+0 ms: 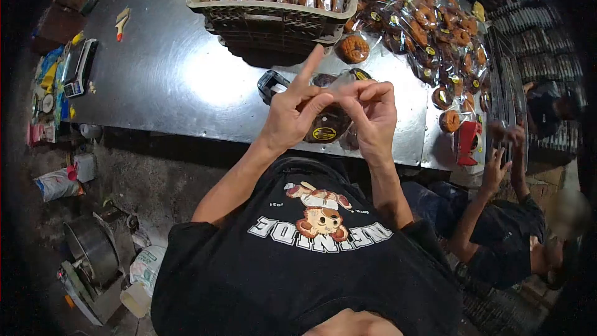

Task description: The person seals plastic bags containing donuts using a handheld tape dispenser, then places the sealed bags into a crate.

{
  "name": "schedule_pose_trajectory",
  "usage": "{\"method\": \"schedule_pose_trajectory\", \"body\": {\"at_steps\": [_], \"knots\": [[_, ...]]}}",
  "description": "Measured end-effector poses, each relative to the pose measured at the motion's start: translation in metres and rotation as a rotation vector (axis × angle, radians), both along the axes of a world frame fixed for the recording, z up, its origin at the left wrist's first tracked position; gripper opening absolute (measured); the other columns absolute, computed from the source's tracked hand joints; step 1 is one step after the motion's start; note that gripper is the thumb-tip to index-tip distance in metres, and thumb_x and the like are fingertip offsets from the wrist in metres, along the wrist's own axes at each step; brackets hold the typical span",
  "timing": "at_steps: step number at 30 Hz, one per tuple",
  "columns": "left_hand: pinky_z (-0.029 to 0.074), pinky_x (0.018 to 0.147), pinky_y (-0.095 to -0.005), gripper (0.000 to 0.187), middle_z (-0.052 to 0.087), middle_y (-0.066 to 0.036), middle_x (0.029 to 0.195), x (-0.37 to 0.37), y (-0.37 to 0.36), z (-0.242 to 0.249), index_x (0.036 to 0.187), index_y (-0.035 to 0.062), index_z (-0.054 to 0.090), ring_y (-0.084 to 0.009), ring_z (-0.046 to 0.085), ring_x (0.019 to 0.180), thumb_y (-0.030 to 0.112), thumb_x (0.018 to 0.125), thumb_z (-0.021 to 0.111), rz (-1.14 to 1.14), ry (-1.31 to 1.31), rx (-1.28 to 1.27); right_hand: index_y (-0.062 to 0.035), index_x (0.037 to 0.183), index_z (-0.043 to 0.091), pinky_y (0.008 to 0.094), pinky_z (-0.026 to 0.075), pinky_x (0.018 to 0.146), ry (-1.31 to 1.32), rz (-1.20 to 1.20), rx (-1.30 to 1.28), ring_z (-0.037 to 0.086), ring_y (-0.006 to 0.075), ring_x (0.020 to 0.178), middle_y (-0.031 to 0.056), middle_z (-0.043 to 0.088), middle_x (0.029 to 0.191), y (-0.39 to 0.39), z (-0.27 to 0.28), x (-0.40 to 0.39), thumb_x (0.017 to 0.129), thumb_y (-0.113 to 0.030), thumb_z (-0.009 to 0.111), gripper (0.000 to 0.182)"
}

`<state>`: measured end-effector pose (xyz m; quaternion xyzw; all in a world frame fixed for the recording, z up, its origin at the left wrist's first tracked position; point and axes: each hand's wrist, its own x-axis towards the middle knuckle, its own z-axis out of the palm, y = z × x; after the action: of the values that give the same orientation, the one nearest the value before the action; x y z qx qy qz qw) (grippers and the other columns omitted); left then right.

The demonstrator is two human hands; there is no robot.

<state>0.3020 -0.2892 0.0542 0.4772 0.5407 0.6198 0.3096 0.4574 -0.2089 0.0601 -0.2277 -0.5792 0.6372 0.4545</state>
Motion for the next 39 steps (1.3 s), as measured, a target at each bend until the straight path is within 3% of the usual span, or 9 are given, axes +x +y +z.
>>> {"method": "schedule_pose_trajectory", "body": {"at_steps": [5,9,12,16,20,22,29,32,39], "knots": [[0.025,0.121,-0.055,0.016,0.076,-0.009,0.118,-0.004,0.017,-0.014,0.106,0.0053,0.072,-0.0192,0.074,0.103,0.016,0.095,0.07,-0.029,0.281,0.117,-0.0027,0.099,0.068,0.0327,0.046,0.088,-0.363,-0.184,0.435,0.062,0.0208,0.092,0.009,0.068,0.094,0.004,0.018,0.011,0.088,-0.004,0.076,0.014],[0.039,0.112,-0.0499,0.014,0.078,-0.006,0.098,0.009,0.022,-0.022,0.101,0.0088,0.075,-0.021,0.074,0.099,0.018,0.091,0.075,0.105,0.209,0.265,-0.0058,0.105,0.074,0.034,0.043,0.086,-0.604,-0.317,0.617,0.058,0.0217,0.088,0.0074,0.066,0.09,-0.004,0.019,0.016,0.089,-0.011,0.076,0.017],[0.038,0.113,-0.0458,0.012,0.076,-0.006,0.104,0.016,0.017,-0.017,0.101,0.0036,0.073,-0.0203,0.072,0.102,0.012,0.093,0.072,-0.056,-0.125,-0.085,-0.0059,0.103,0.073,0.0337,0.043,0.084,-0.579,-0.244,0.465,0.055,0.0204,0.087,0.0058,0.062,0.088,-0.001,0.01,0.022,0.092,-0.015,0.075,0.015],[0.045,0.102,-0.038,0.017,0.073,-0.008,0.108,0.018,0.012,-0.026,0.101,-0.0017,0.073,-0.0201,0.065,0.111,0.014,0.096,0.07,0.09,0.48,0.057,-0.0086,0.106,0.074,0.0355,0.041,0.084,-0.553,-0.187,0.333,0.057,0.0206,0.09,0.004,0.062,0.091,0.0,0.006,0.022,0.088,-0.017,0.077,0.02],[0.047,0.099,-0.0349,0.024,0.071,-0.012,0.112,0.027,0.006,-0.031,0.091,-0.0039,0.072,-0.0202,0.063,0.112,0.016,0.101,0.064,0.035,-0.297,-0.174,-0.0134,0.106,0.076,0.0376,0.038,0.085,-0.719,-0.214,0.743,0.056,0.0225,0.092,0.001,0.06,0.09,-0.006,-0.004,0.025,0.083,-0.018,0.08,0.024],[0.051,0.091,-0.0321,0.022,0.068,-0.011,0.11,0.034,-0.007,-0.024,0.097,-0.0033,0.069,-0.0182,0.064,0.109,0.018,0.101,0.066,0.113,-0.157,-0.163,-0.0143,0.105,0.076,0.0374,0.038,0.084,-0.749,-0.232,0.783,0.055,0.0226,0.093,0.0014,0.057,0.089,-0.006,-0.007,0.027,0.083,-0.019,0.08,0.023],[0.051,0.084,-0.0296,0.012,0.061,-0.008,0.107,0.032,-0.017,-0.028,0.101,0.001,0.062,-0.0158,0.06,0.095,0.013,0.102,0.062,0.285,0.029,0.111,-0.0032,0.095,0.07,0.0328,0.048,0.085,-0.405,-0.092,0.373,0.055,0.0212,0.098,0.0102,0.055,0.102,-0.003,-0.004,0.003,0.086,-0.013,0.078,0.016],[0.05,0.087,-0.0298,0.022,0.062,-0.007,0.106,0.03,-0.017,-0.034,0.105,0.0032,0.06,-0.0141,0.06,0.096,0.022,0.109,0.048,0.428,0.022,0.229,-0.0042,0.089,0.061,0.0254,0.046,0.082,-0.032,0.096,-0.155,0.055,0.0094,0.092,0.0045,0.061,0.104,-0.011,-0.011,-0.018,0.092,-0.017,0.077,0.021],[0.044,0.074,-0.0246,0.028,0.062,0.001,0.091,0.02,-0.038,-0.044,0.098,0.0038,0.063,-0.0067,0.052,0.079,0.032,0.1,0.064,0.31,-0.232,-0.079,-0.0056,0.088,0.054,0.0217,0.043,0.074,0.04,0.0,-0.223,0.048,0.0049,0.081,0.0007,0.059,0.096,-0.035,-0.026,-0.041,0.094,-0.008,0.072,0.019]]}}
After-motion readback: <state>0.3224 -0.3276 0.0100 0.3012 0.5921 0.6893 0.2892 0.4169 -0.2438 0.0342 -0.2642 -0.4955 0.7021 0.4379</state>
